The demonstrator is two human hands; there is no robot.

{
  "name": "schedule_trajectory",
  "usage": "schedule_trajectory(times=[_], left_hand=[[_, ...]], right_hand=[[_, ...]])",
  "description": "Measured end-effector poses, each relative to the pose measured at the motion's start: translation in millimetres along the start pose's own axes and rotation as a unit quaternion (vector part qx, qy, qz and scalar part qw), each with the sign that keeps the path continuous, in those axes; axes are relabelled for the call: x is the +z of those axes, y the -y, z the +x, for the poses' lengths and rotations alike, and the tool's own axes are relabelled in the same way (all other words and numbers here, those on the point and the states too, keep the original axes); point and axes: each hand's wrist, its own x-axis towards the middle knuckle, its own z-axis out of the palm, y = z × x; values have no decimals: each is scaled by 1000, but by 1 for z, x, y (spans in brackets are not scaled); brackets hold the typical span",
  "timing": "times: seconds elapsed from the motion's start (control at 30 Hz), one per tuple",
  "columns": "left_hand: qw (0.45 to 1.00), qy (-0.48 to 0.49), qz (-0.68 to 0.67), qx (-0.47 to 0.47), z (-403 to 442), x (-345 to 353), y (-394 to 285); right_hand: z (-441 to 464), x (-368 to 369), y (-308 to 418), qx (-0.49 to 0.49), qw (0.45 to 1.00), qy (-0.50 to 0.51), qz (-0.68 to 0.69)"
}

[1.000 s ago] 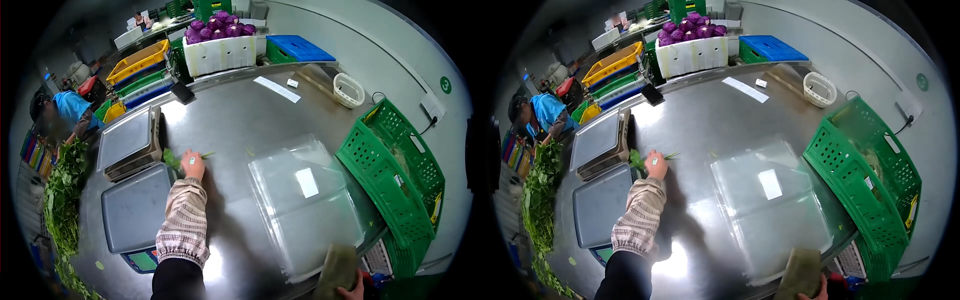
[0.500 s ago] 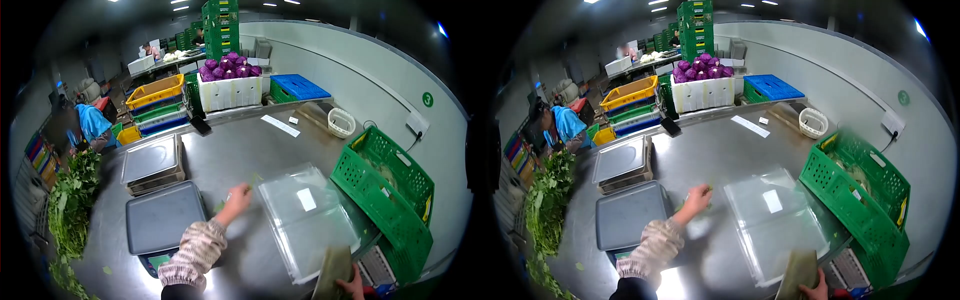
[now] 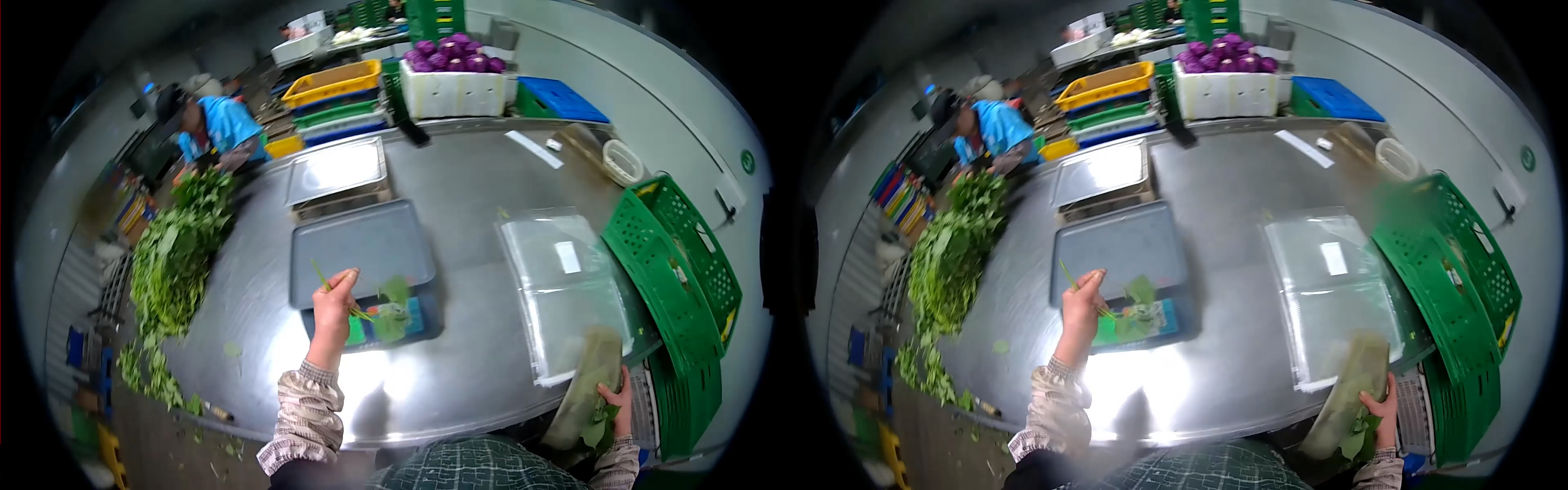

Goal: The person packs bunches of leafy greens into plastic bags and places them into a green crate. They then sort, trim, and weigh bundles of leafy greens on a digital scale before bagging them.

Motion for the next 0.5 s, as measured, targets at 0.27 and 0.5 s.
schedule_trajectory(times=[0.27,0.5], left_hand=[[558,-303,763,117,-5,-299,-32],[648,-110,648,385,34,-174,-7]], right_hand=[[16,-16,-36,-63,998,17,-23],[-9,8,8,-27,999,6,-32]])
